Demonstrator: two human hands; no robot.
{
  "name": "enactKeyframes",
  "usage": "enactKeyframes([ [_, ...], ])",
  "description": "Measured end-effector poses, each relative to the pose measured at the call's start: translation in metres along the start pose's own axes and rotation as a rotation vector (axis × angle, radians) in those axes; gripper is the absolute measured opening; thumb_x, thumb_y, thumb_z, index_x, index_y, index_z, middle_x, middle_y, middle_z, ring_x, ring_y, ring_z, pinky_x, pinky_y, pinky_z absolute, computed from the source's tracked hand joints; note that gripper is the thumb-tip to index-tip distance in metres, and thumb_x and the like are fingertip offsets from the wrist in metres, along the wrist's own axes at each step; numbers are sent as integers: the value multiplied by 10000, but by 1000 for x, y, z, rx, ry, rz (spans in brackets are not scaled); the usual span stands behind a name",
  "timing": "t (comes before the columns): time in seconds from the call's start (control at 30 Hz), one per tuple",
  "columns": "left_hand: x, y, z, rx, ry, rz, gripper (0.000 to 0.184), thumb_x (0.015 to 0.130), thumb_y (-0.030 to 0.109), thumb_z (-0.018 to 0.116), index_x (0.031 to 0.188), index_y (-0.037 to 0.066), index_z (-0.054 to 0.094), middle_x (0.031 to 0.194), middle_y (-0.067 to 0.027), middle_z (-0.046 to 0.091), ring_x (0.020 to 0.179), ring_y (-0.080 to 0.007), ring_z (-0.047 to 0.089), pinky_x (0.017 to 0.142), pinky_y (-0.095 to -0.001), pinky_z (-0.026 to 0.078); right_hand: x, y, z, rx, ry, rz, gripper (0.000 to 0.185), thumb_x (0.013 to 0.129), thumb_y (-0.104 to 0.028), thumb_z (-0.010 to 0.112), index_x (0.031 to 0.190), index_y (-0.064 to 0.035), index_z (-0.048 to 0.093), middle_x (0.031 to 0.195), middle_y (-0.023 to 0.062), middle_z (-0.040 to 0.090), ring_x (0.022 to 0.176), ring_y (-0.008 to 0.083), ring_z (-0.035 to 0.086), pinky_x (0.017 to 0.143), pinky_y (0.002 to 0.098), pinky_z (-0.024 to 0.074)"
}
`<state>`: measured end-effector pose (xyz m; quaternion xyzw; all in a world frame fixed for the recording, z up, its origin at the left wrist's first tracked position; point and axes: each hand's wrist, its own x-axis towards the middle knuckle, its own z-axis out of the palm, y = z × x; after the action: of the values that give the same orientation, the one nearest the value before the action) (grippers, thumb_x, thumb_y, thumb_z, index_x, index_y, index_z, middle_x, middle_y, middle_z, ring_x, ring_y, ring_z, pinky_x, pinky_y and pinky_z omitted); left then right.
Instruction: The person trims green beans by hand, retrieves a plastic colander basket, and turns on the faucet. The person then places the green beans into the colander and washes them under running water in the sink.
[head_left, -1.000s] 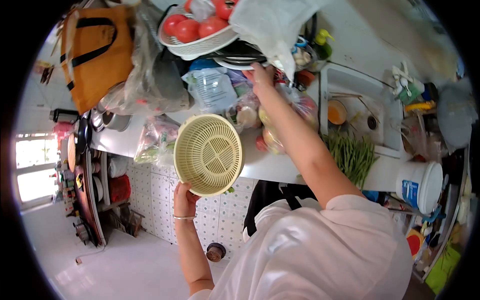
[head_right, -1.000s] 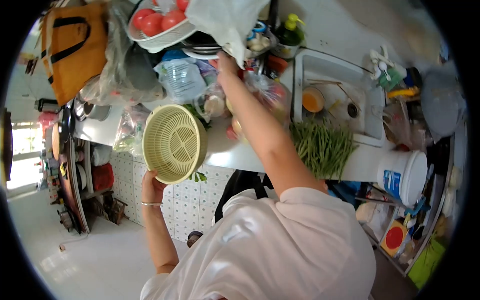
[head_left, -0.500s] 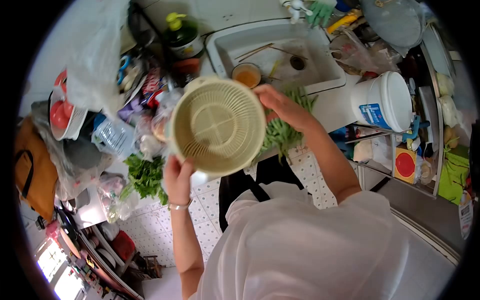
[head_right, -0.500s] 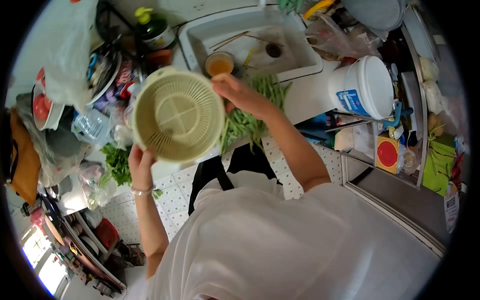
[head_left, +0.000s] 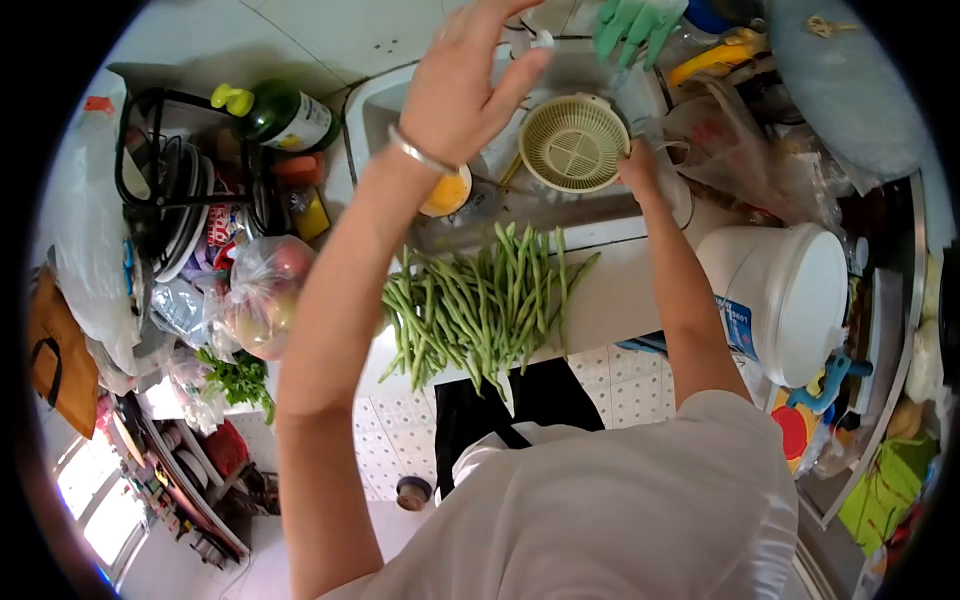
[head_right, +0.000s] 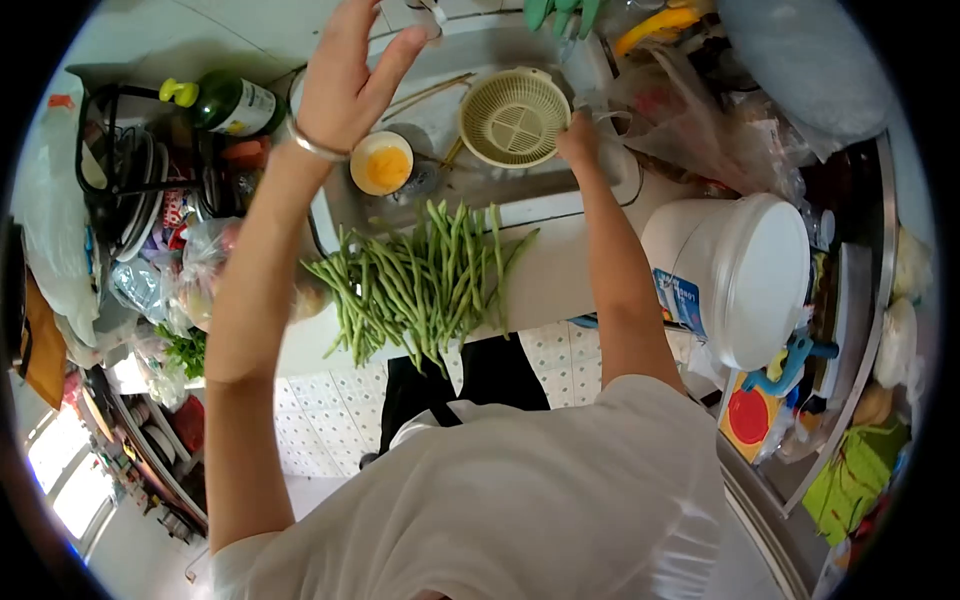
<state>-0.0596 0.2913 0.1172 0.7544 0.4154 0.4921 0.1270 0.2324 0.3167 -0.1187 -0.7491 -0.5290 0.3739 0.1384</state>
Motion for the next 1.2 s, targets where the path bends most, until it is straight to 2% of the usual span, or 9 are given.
enactKeyframes([
  [0.37,42,-28,16,417,-565,257,371,825,293,548,1118,74,493,1047,-155,548,972,-315,506,877,-425,378,-155,73,-116,-152,-37,-91,317,871,-111,450,1187,-106,464,1054,158,583,960,327,560,821,377,428],
  [0.53,38,-18,55,613,-269,204,314,801,292,578,981,44,511,797,-135,595,833,-307,528,812,-417,396,-146,58,-108,-426,-61,-14,288,877,-95,446,1165,-102,448,1054,170,570,956,360,547,772,443,438],
  [0.6,40,-18,62,662,-190,98,310,798,290,579,979,47,512,780,-140,597,846,-313,531,821,-415,394,-132,41,-95,-448,278,-494,288,863,-51,445,1150,-71,461,1091,181,542,945,385,533,758,458,447],
  [0.67,37,-19,62,638,-176,89,311,799,285,575,987,46,512,805,-143,603,880,-319,527,834,-417,387,-114,-26,-85,-203,281,-700,269,853,-20,444,1117,-30,491,1116,173,524,931,341,553,770,429,458],
  [0.83,17,-55,55,254,218,-51,403,820,325,554,1077,21,497,1170,-225,478,1082,-341,458,939,-445,338,-26,-155,14,1298,-781,3,251,894,-174,416,1024,-24,571,1042,110,601,945,239,573,813,346,451],
  [0.9,-5,-50,46,259,498,-203,351,849,289,517,1038,-7,520,965,-176,607,831,-342,597,742,-375,468,-7,-187,37,1365,-820,283,206,889,-213,434,862,-60,569,859,104,600,782,235,560,750,363,438],
  [0.97,-51,-72,45,176,171,-923,317,846,280,472,937,-3,584,827,-179,627,797,-338,603,723,-378,466,23,-192,57,1425,-1045,229,219,903,-231,414,799,-79,534,729,71,535,679,213,501,749,368,421],
  [1.07,-139,-130,72,399,-1170,-305,239,809,148,453,941,16,602,915,-149,638,817,-333,606,718,-388,471,12,-209,74,1346,-921,326,328,928,-270,393,635,-123,401,489,-12,293,452,140,267,592,338,379],
  [1.2,-188,-128,108,297,-1334,-977,285,827,128,446,1002,1,632,1067,-161,612,967,-317,595,789,-401,458,23,-210,96,1157,-772,188,229,927,-252,411,752,-105,429,499,-31,279,410,96,238,403,257,250],
])
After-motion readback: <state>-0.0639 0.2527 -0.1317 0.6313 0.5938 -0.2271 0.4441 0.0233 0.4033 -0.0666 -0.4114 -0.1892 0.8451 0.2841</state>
